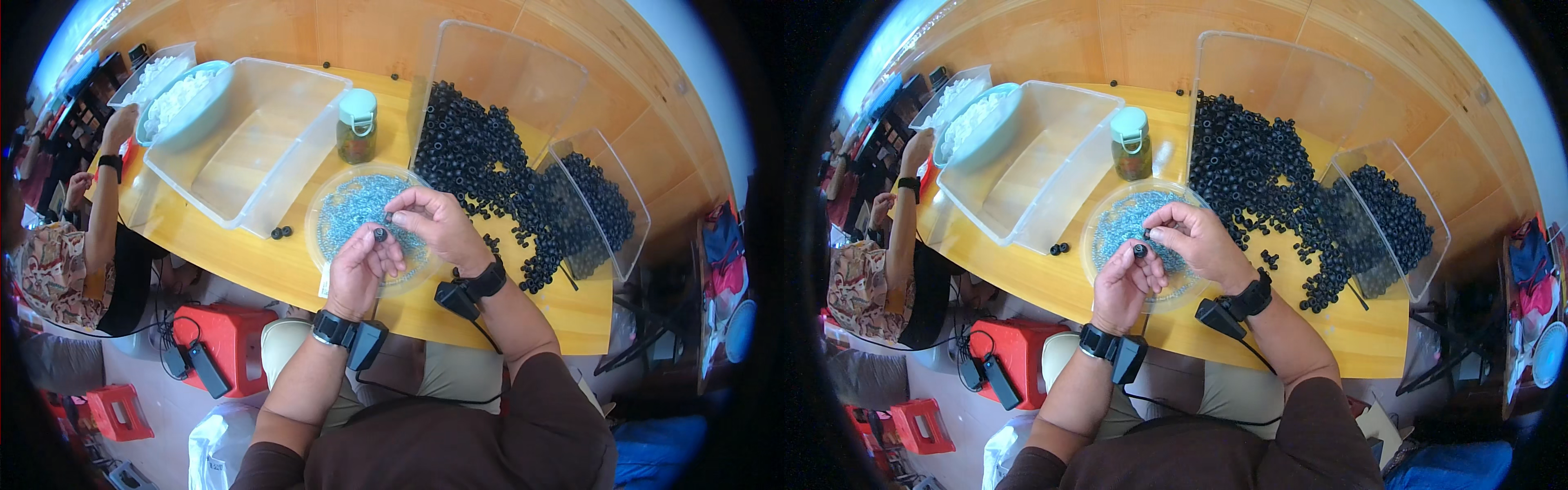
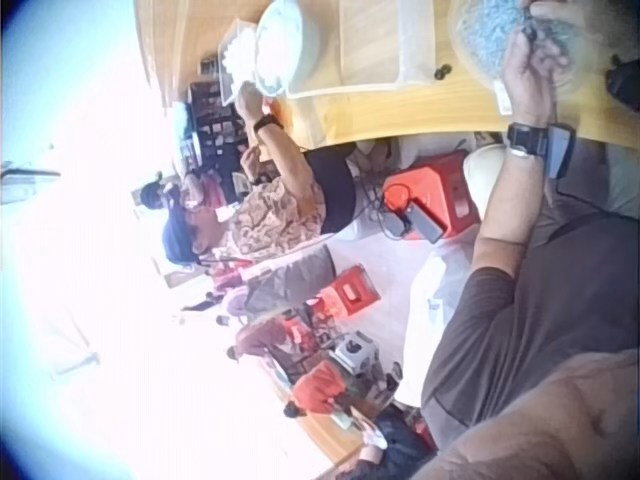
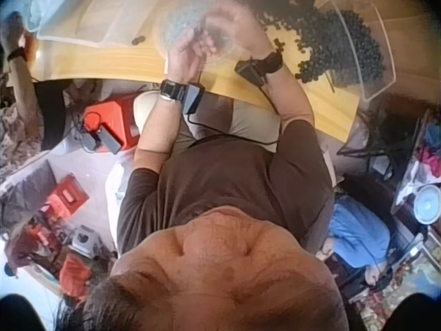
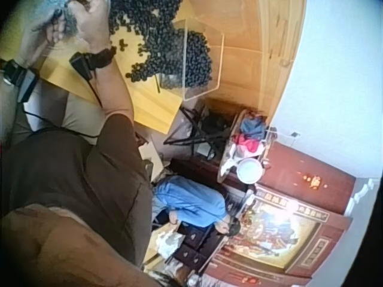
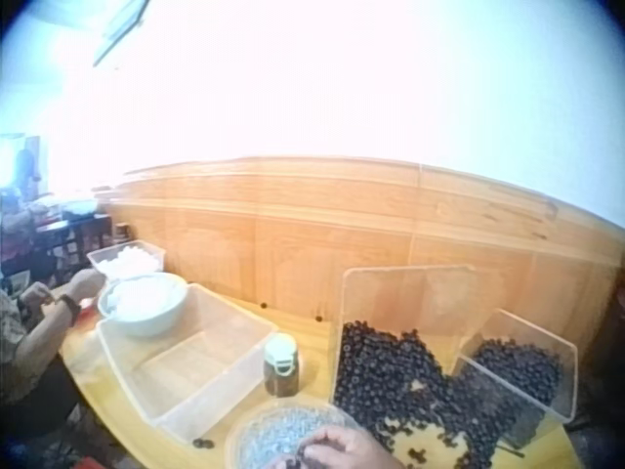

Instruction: Assembling small plastic/rubber components by inserting blue beads into black grommet rings.

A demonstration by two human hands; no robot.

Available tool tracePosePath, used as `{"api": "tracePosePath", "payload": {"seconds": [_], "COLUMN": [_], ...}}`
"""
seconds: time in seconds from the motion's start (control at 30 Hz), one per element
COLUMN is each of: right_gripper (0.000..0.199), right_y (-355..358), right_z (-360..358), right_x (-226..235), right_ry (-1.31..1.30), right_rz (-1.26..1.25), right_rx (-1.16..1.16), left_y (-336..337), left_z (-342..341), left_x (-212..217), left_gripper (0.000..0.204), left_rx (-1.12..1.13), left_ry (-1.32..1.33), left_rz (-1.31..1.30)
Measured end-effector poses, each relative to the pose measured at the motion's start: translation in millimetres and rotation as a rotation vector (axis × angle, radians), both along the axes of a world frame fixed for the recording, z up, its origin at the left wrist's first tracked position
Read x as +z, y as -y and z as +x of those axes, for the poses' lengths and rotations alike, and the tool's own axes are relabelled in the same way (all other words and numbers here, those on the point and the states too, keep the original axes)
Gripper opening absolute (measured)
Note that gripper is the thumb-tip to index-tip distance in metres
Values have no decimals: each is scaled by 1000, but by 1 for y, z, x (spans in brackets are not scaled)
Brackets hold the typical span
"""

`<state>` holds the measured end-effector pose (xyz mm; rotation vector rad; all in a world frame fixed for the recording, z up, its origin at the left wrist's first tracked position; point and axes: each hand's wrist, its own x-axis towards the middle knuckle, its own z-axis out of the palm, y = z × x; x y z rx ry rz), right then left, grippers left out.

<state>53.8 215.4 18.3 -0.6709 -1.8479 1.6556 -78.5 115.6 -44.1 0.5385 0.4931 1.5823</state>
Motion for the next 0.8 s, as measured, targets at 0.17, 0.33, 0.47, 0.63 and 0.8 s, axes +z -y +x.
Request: {"api": "tracePosePath", "payload": {"seconds": [0.17, 0.33, 0.47, 0.63, 0.8], "right_gripper": [10, 10, 10, 10, 9], "right_y": [1, 0, 0, 0, -3], "right_z": [-3, -2, -2, -3, -4], "right_x": [-3, -2, -3, -3, -6], "right_ry": [-72, -77, -52, -45, 6], "right_rz": [147, 252, 314, 367, 633], "right_rx": [46, 58, 49, 55, 64], "left_y": [0, 0, 0, 1, 1], "left_z": [0, 1, 1, 1, 1], "left_x": [-3, -3, -2, 0, -1], "left_gripper": [31, 31, 30, 29, 29], "left_rx": [-8, -16, -16, -3, 14], "left_ry": [-24, -18, -29, -43, -70], "left_rz": [-38, -41, -43, -74, -109]}}
